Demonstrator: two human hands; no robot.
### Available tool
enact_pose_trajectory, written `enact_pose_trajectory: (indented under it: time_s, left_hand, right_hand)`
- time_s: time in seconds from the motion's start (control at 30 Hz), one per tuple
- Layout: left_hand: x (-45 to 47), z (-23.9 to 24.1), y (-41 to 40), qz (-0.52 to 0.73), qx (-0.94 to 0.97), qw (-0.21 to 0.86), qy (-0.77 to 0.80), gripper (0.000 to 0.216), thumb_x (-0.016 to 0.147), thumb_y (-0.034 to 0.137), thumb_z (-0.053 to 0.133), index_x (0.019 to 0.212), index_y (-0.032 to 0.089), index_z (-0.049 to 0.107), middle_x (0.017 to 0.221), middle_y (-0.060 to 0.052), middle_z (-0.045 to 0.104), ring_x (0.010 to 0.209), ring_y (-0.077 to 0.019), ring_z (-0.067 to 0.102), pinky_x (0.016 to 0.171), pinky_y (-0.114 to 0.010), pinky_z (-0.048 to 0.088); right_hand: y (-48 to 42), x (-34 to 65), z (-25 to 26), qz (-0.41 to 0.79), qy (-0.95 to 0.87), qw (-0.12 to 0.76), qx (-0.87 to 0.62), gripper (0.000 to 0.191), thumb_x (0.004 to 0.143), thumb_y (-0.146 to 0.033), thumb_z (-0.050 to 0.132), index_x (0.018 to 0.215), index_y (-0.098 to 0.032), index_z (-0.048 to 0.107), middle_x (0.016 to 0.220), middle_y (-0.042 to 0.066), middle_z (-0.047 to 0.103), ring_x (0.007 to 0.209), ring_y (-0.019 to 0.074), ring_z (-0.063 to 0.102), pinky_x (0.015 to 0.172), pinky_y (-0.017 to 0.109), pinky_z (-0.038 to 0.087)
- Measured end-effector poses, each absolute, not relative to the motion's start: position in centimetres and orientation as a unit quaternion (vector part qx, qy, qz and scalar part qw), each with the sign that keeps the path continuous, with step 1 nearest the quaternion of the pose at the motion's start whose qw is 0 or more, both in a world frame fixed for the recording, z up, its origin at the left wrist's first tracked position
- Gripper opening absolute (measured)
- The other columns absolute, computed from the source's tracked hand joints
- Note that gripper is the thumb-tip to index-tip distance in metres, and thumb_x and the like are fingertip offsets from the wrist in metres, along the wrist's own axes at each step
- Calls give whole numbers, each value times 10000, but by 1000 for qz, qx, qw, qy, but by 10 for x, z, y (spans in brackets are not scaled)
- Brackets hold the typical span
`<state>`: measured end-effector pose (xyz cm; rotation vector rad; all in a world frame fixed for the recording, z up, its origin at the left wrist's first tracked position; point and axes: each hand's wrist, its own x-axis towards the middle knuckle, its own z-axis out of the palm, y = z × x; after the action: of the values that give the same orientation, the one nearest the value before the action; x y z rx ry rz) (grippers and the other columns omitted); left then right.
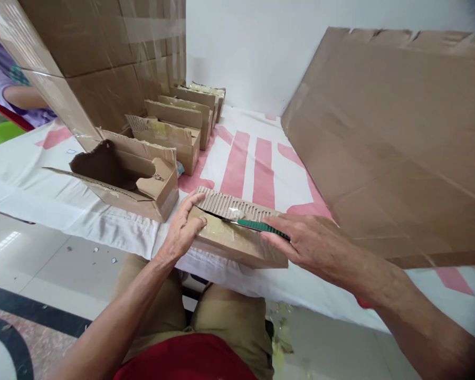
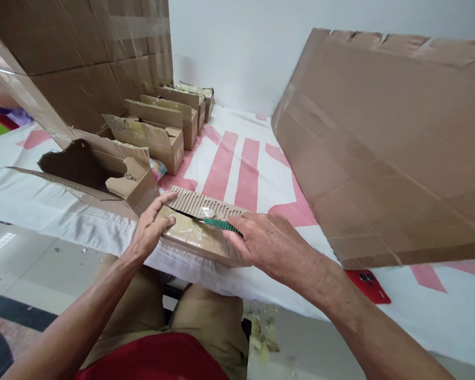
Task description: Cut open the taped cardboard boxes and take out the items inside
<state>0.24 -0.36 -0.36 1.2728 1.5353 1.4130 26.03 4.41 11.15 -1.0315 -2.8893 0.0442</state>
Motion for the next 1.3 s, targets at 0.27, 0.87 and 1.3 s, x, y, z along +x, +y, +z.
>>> enact_pose_trajectory:
  time_s: [0.27,0.87,1.3]
  left_hand:
    - [2,-5,-2,546,491,330,593,615,719,301,593,1319,186,669,1285,-77,700,1217,-339,616,1135,-529,446]
    - [6,-2,-4,567,456,343,594,665,655,347,607,1287,155,685,1303,-93,693,1257,-357,592,1179,-511,401]
    - [6,-3,-5,561,443,331,616,685,635,359,616,1290,179,696,1258,-74,718,1176,-336,611,1088,-483,455]
  right_hand:
    - [43,270,109,-4,-944,43,-328,312,1039,-361,468,941,-247,741,749,17,754,600,185,646,515,295,356]
    - [34,300,110,49,-923,116,-365,381,1054,-407,442,1110,-234,777,869,39,787,706,202,692,622,306,486]
    - [46,293,100,-32,-942,21,-333,279,1037,-333,503,1028,-206,752,798,56,765,658,205,676,566,294,377]
